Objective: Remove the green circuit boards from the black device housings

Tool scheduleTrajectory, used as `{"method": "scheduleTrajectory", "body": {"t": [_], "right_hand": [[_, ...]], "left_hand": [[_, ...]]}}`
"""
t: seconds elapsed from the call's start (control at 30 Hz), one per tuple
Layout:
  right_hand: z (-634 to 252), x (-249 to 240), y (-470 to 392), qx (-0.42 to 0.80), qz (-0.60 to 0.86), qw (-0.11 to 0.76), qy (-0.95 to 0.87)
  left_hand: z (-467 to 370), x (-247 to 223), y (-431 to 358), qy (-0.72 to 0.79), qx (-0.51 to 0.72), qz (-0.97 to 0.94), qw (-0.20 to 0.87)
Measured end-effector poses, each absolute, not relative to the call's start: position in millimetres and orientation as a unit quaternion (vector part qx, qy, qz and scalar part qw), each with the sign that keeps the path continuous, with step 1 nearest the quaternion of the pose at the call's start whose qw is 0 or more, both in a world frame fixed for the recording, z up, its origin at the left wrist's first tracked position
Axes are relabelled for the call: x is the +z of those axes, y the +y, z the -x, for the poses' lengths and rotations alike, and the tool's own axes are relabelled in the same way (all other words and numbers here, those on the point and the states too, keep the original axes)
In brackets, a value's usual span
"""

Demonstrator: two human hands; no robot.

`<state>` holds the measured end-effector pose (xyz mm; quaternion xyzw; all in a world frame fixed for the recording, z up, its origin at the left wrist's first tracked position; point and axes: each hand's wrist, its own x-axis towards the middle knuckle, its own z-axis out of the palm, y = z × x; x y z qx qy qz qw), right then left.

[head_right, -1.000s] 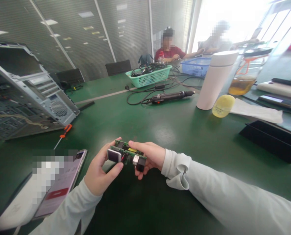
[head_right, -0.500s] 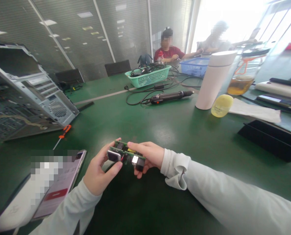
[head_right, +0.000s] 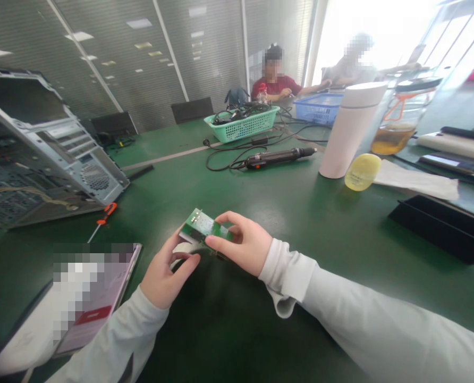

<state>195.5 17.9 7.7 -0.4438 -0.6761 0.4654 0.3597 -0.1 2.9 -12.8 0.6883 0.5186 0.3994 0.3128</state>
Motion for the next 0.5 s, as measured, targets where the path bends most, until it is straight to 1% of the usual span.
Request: {"method": "scheduleTrajectory", "body": {"t": [0.1, 0.17, 0.23, 0.3, 0.4, 0.5], "right_hand": [[-199, 5, 14, 0.249, 0.453, 0.362, -0.776], [-200, 6, 13, 0.149, 0.430, 0.371, -0.809], [-201, 9, 12, 0.085, 0.406, 0.388, -0.823], [-208, 12, 11, 0.039, 0.413, 0.395, -0.820], [-239, 19, 8, -0.011, 0.492, 0.375, -0.786], [-297, 24, 1, -0.086, 0.610, 0.319, -0.720]], "left_hand": [[0, -14, 5, 0.530, 0.399, -0.683, 0.306], [-1, -15, 6, 0.537, 0.403, -0.679, 0.297], [0, -16, 6, 0.536, 0.401, -0.683, 0.293], [1, -17, 6, 0.533, 0.406, -0.685, 0.286], [3, -19, 5, 0.526, 0.404, -0.691, 0.287], [5, -19, 4, 0.525, 0.388, -0.698, 0.295]]}}
